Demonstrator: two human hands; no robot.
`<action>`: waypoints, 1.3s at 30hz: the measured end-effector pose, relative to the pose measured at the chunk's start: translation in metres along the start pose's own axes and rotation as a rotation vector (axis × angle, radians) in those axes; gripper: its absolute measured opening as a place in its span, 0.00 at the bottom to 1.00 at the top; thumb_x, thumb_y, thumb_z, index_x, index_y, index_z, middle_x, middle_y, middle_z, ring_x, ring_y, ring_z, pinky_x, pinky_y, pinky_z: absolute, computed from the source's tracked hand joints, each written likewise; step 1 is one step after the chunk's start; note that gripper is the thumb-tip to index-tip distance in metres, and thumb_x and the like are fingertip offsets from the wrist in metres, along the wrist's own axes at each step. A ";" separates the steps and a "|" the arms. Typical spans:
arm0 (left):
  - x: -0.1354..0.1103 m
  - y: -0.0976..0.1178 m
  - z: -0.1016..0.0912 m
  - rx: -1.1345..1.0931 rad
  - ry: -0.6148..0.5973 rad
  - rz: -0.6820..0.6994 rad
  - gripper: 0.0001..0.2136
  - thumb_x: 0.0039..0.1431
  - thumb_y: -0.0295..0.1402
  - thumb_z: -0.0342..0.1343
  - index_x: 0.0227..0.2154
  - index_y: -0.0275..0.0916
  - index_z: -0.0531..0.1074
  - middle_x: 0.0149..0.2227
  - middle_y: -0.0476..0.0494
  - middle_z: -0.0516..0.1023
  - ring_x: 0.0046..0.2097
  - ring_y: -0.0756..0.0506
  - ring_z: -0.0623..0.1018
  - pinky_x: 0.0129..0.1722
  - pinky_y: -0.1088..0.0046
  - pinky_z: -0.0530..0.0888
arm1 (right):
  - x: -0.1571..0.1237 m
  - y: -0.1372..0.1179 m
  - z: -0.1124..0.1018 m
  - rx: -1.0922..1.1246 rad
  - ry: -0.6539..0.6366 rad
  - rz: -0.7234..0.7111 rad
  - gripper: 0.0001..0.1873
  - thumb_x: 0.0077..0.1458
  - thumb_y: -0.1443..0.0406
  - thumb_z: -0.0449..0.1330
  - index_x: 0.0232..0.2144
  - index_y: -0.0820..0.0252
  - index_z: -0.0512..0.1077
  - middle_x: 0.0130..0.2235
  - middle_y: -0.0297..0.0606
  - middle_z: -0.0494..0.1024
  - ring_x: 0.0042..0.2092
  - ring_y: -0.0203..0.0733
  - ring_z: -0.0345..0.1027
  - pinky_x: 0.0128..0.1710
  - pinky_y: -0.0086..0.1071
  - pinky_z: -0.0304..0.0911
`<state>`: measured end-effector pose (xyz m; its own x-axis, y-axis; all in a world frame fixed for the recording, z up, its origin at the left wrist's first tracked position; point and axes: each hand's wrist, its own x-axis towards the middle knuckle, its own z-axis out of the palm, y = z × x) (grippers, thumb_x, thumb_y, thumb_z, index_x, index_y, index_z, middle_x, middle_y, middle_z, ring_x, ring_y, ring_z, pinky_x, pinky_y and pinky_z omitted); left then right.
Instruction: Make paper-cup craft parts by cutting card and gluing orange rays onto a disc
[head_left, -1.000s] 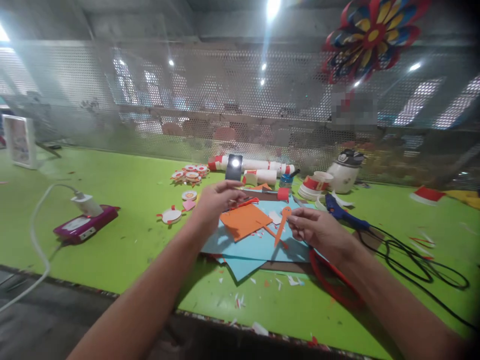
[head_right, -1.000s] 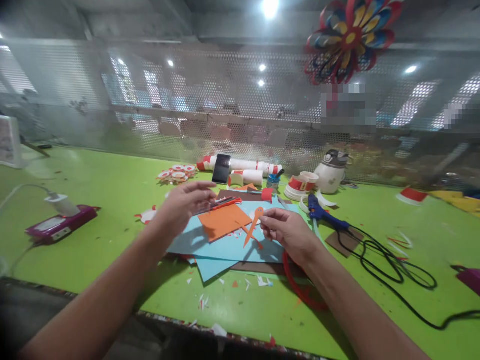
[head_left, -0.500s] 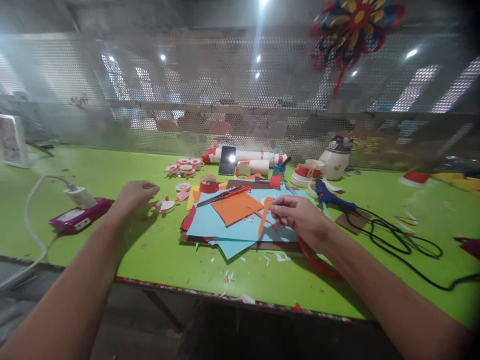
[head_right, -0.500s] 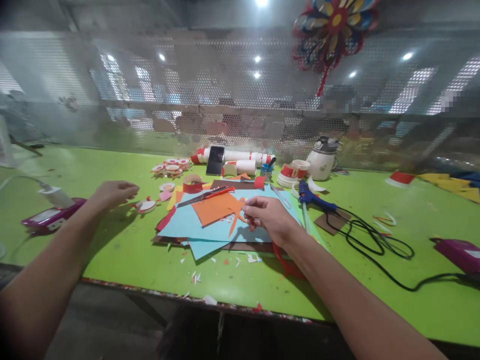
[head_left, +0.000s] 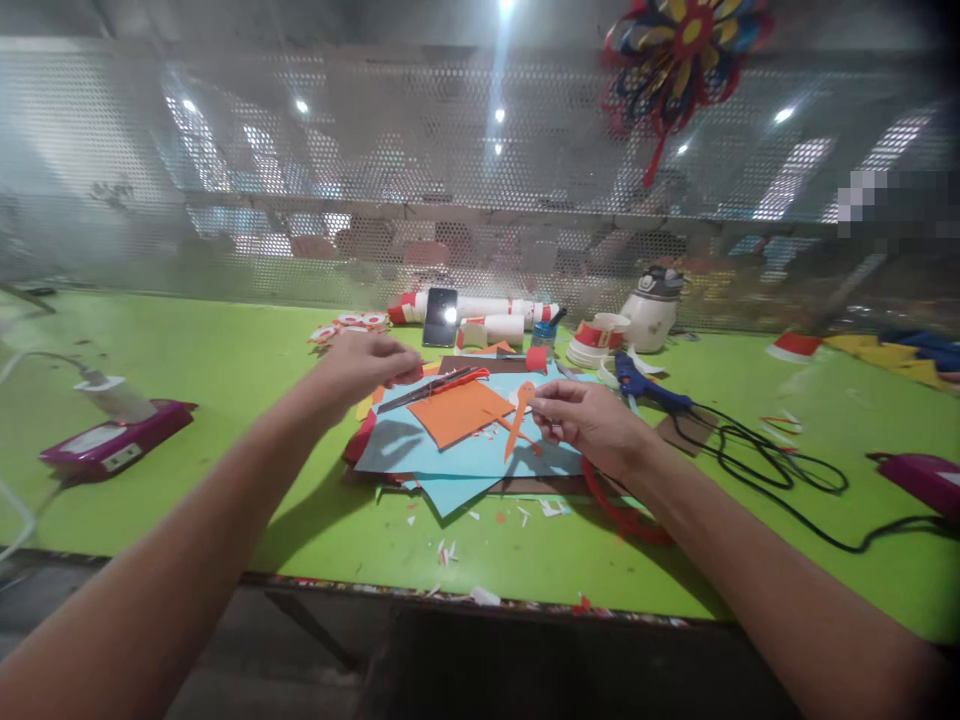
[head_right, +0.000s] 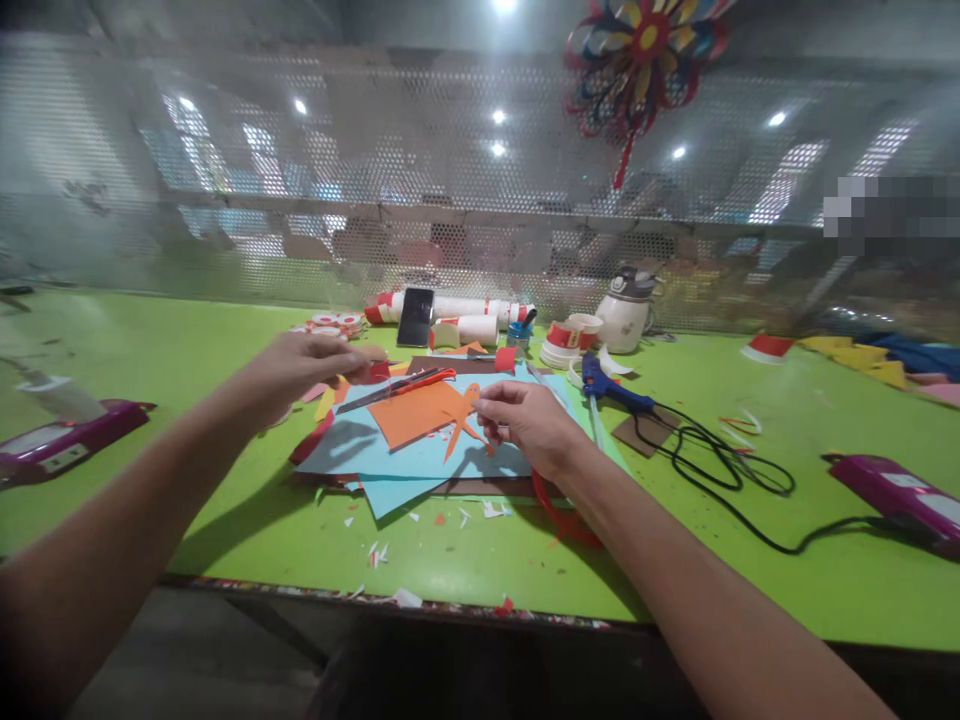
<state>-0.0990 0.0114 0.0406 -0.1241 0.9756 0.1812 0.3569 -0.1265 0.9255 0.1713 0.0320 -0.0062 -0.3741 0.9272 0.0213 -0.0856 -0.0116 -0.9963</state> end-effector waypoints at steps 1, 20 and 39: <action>-0.002 0.003 0.013 -0.005 -0.108 0.040 0.08 0.43 0.38 0.64 0.21 0.38 0.78 0.25 0.41 0.78 0.29 0.46 0.73 0.29 0.71 0.66 | -0.001 -0.001 0.002 0.004 -0.003 -0.006 0.15 0.38 0.60 0.72 0.24 0.62 0.71 0.21 0.29 0.70 0.21 0.30 0.59 0.23 0.30 0.58; -0.023 -0.007 0.081 -0.349 -0.521 -0.214 0.05 0.44 0.32 0.65 0.22 0.37 0.76 0.26 0.46 0.74 0.30 0.50 0.71 0.30 0.73 0.64 | -0.012 -0.004 0.018 -0.052 -0.076 -0.019 0.14 0.40 0.59 0.69 0.23 0.61 0.70 0.20 0.29 0.70 0.21 0.31 0.59 0.23 0.29 0.52; 0.022 -0.016 0.006 -0.627 0.127 0.021 0.02 0.48 0.29 0.62 0.25 0.39 0.74 0.27 0.48 0.75 0.30 0.50 0.73 0.26 0.77 0.70 | 0.006 -0.010 -0.018 -0.534 0.346 -0.286 0.21 0.51 0.48 0.59 0.20 0.59 0.68 0.15 0.28 0.62 0.18 0.32 0.52 0.19 0.30 0.47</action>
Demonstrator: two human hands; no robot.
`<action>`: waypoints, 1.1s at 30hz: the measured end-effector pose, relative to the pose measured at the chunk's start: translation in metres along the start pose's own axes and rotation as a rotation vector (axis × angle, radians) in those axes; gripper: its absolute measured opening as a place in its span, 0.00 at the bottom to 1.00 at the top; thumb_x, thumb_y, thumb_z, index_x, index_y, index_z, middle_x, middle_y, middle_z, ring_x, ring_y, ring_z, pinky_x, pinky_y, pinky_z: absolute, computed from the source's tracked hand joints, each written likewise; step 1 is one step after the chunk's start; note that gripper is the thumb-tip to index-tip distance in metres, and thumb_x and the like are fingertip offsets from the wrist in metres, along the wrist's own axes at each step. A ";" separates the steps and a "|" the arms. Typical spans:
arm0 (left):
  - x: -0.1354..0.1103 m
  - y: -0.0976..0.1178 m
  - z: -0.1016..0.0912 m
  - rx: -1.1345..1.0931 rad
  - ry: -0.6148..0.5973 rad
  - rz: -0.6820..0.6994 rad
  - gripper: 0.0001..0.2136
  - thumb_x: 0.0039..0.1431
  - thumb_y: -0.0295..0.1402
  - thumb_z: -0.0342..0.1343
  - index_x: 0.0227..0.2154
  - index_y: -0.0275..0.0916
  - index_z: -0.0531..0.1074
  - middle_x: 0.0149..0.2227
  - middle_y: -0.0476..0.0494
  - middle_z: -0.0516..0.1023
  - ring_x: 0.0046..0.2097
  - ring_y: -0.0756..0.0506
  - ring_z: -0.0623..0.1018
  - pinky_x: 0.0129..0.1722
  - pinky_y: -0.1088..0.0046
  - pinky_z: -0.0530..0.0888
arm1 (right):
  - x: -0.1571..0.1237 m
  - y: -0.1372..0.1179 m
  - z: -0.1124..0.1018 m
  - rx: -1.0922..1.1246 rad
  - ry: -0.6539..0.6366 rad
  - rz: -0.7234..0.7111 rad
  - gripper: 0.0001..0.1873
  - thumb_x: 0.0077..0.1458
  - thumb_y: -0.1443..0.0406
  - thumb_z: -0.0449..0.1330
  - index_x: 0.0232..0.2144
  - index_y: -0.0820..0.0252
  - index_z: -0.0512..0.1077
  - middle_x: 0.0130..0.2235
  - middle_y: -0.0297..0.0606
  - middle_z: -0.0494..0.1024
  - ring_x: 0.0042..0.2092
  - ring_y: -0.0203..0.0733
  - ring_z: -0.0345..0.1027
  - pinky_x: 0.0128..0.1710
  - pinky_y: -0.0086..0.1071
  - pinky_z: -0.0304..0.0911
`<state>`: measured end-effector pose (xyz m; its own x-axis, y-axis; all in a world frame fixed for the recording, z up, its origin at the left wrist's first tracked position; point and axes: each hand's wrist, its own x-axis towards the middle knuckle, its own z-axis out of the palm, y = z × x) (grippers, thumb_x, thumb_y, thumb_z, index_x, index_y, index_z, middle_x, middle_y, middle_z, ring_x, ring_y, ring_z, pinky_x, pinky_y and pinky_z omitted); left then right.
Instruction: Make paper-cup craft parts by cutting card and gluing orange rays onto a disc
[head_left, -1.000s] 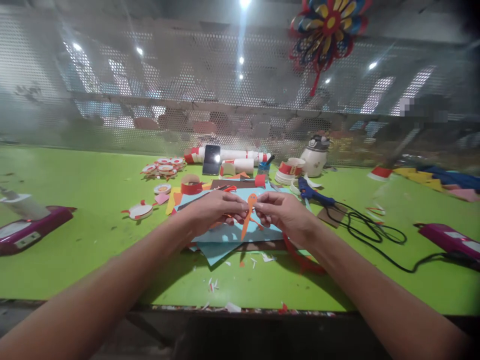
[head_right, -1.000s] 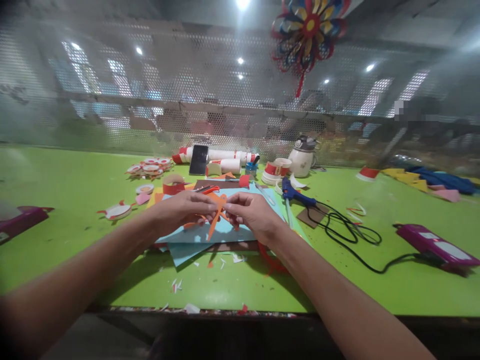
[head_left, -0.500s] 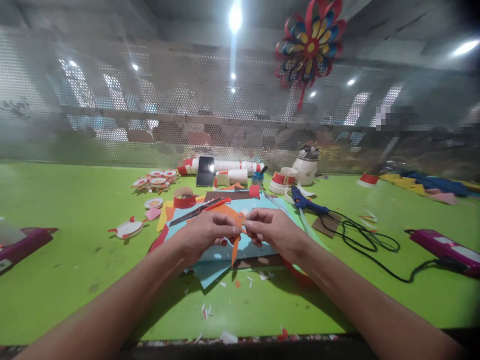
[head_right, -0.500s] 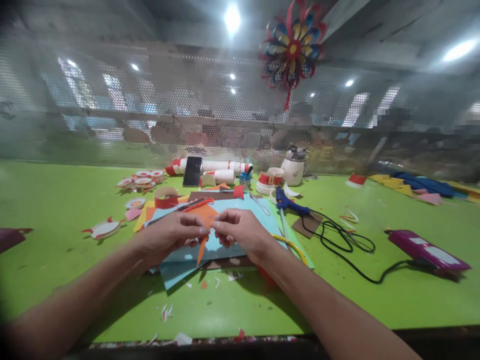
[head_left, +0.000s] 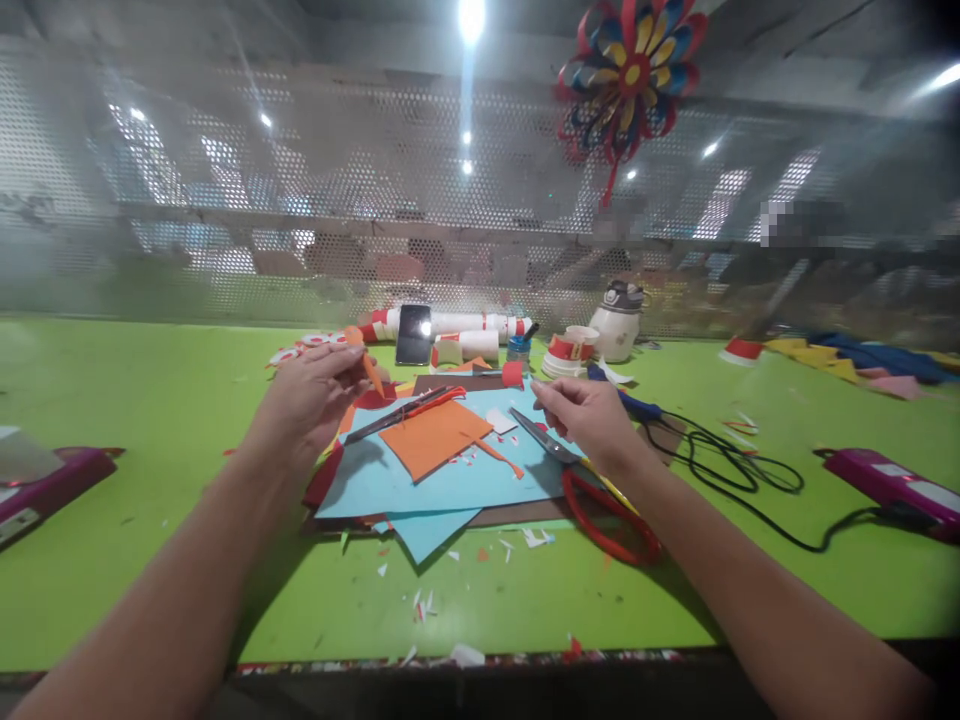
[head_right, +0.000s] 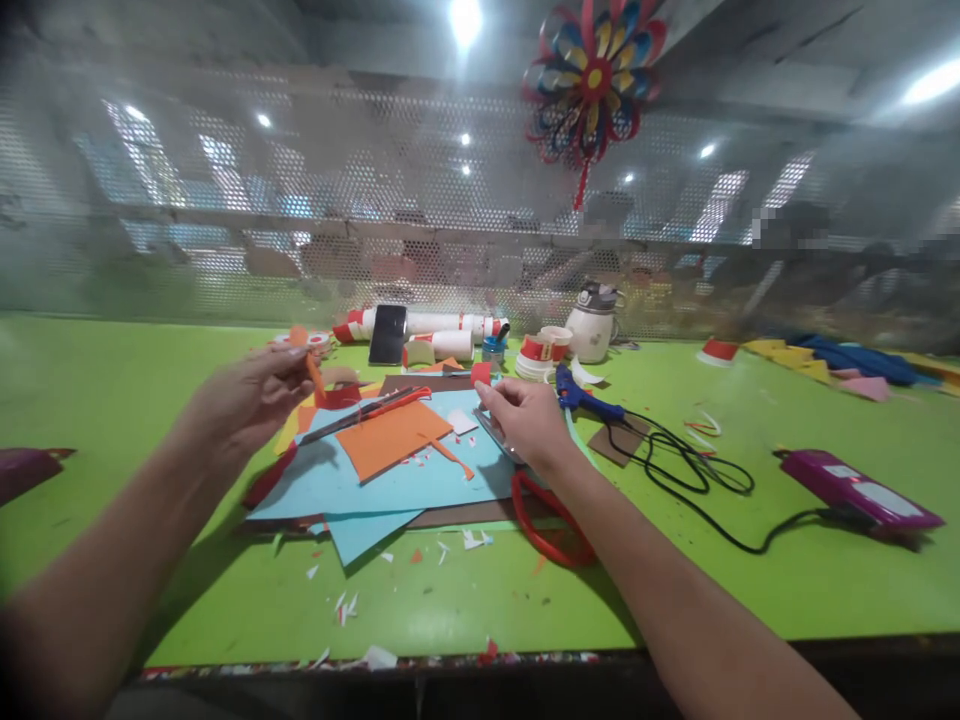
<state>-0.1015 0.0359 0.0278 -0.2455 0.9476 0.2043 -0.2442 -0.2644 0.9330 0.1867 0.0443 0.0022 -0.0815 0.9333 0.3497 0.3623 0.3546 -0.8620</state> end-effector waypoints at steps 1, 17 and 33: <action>0.000 -0.001 0.000 -0.011 0.005 -0.008 0.02 0.48 0.29 0.62 0.25 0.38 0.74 0.26 0.47 0.75 0.30 0.50 0.74 0.25 0.77 0.70 | 0.001 0.002 -0.001 -0.066 0.011 -0.029 0.22 0.52 0.49 0.58 0.20 0.60 0.68 0.16 0.29 0.63 0.19 0.32 0.53 0.20 0.30 0.48; -0.003 -0.005 0.007 -0.160 0.053 0.007 0.03 0.44 0.26 0.61 0.22 0.34 0.72 0.22 0.47 0.73 0.23 0.53 0.71 0.23 0.80 0.69 | 0.036 0.026 0.040 -1.186 -0.485 -0.353 0.07 0.57 0.65 0.59 0.32 0.64 0.74 0.39 0.42 0.75 0.48 0.49 0.65 0.49 0.46 0.59; 0.004 0.018 -0.007 -0.456 0.485 0.161 0.10 0.52 0.19 0.53 0.19 0.36 0.69 0.20 0.51 0.70 0.25 0.55 0.71 0.24 0.85 0.69 | 0.045 -0.002 0.035 -1.062 -0.441 -0.395 0.16 0.50 0.73 0.58 0.43 0.64 0.76 0.43 0.48 0.78 0.47 0.51 0.66 0.43 0.37 0.59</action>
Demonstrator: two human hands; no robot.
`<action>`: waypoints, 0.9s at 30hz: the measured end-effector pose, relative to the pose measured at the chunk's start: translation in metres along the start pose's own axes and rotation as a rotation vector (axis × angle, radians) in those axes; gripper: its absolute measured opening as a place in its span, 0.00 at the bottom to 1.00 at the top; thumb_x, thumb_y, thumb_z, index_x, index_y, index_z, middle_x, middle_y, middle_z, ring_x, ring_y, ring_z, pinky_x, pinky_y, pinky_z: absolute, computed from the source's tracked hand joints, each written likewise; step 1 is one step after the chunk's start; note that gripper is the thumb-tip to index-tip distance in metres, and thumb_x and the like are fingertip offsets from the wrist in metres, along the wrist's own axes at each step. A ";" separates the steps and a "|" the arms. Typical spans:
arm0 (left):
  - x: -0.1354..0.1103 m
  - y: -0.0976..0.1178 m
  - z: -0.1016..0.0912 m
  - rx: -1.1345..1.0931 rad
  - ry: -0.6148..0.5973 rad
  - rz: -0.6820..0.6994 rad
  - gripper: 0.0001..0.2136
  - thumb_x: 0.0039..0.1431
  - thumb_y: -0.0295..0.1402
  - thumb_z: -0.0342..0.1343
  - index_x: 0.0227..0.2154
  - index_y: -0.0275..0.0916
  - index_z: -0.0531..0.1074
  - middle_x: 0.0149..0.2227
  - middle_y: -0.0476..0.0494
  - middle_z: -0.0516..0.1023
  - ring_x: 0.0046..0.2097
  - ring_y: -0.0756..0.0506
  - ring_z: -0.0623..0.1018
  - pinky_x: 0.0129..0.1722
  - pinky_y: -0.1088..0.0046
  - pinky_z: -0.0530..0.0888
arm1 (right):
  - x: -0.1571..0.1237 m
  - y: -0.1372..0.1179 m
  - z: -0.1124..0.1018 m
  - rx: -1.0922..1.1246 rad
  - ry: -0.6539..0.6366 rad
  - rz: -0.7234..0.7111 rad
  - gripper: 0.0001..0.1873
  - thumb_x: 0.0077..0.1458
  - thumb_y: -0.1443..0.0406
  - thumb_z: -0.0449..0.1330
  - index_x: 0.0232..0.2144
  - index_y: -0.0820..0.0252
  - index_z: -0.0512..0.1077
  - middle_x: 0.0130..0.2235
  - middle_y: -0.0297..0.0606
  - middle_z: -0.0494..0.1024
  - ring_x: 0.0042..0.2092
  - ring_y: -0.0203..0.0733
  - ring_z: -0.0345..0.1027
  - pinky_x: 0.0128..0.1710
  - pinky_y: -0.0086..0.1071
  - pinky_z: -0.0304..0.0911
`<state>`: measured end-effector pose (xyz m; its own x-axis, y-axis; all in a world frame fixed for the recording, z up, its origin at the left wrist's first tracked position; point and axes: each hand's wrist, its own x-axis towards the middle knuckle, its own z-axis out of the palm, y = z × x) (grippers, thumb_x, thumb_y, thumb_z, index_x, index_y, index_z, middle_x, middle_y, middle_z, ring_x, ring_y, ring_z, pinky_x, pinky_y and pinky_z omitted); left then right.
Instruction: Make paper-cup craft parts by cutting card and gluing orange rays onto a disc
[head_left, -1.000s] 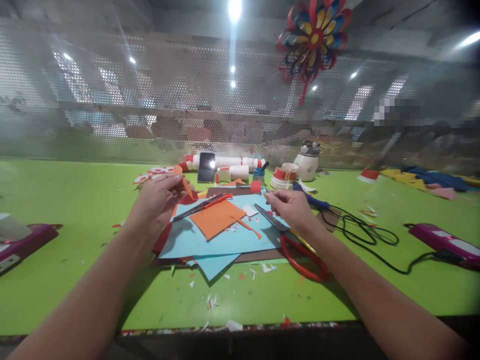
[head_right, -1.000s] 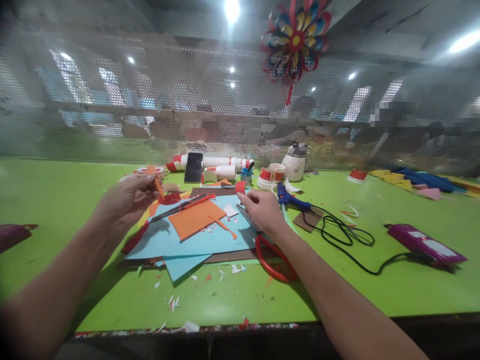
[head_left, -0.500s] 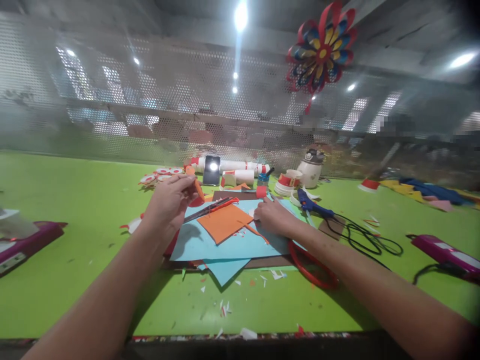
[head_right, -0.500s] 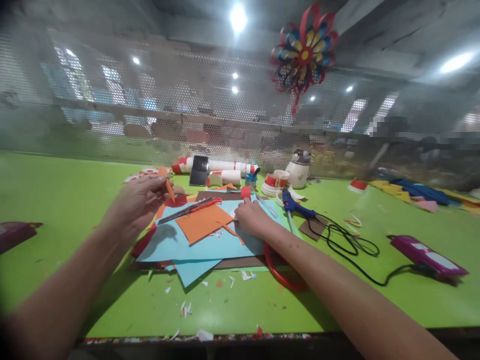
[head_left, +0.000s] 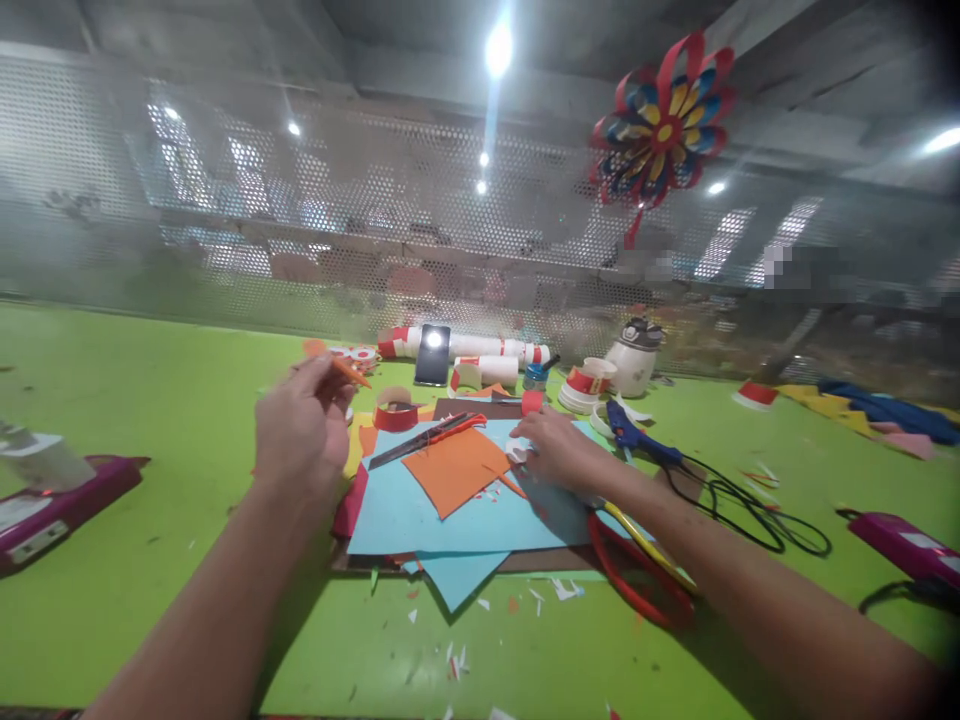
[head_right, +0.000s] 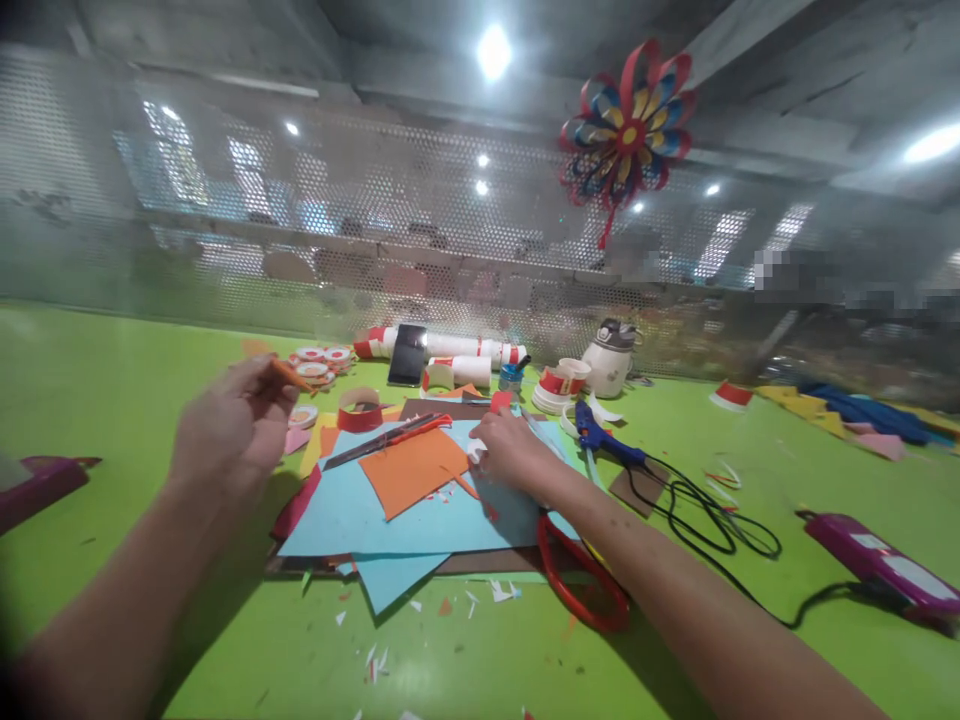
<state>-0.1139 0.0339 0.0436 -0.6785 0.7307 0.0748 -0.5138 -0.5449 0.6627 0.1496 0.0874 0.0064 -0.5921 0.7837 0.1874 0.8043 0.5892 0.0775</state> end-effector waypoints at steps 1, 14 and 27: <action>0.001 0.005 0.001 -0.024 0.037 0.024 0.12 0.54 0.19 0.52 0.18 0.36 0.68 0.20 0.52 0.70 0.25 0.55 0.70 0.24 0.85 0.69 | 0.005 -0.004 -0.003 0.025 0.009 -0.019 0.17 0.50 0.73 0.58 0.44 0.64 0.76 0.44 0.47 0.78 0.47 0.50 0.66 0.42 0.35 0.59; 0.010 0.030 -0.006 -0.071 0.073 0.124 0.14 0.58 0.23 0.52 0.17 0.41 0.70 0.21 0.53 0.72 0.27 0.55 0.71 0.26 0.82 0.70 | 0.159 -0.120 0.014 0.078 -0.030 -0.255 0.20 0.59 0.57 0.57 0.50 0.60 0.68 0.50 0.43 0.72 0.50 0.47 0.67 0.47 0.44 0.64; -0.011 0.042 0.003 -0.110 0.059 0.090 0.13 0.57 0.24 0.55 0.18 0.42 0.71 0.24 0.53 0.73 0.30 0.53 0.72 0.28 0.80 0.73 | 0.176 -0.108 0.013 -0.041 0.044 -0.168 0.17 0.62 0.61 0.55 0.52 0.60 0.66 0.57 0.44 0.66 0.55 0.51 0.62 0.52 0.51 0.61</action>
<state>-0.1264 0.0040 0.0725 -0.7522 0.6535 0.0844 -0.5019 -0.6512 0.5692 -0.0420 0.1646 0.0183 -0.7161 0.6654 0.2111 0.6964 0.7017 0.1506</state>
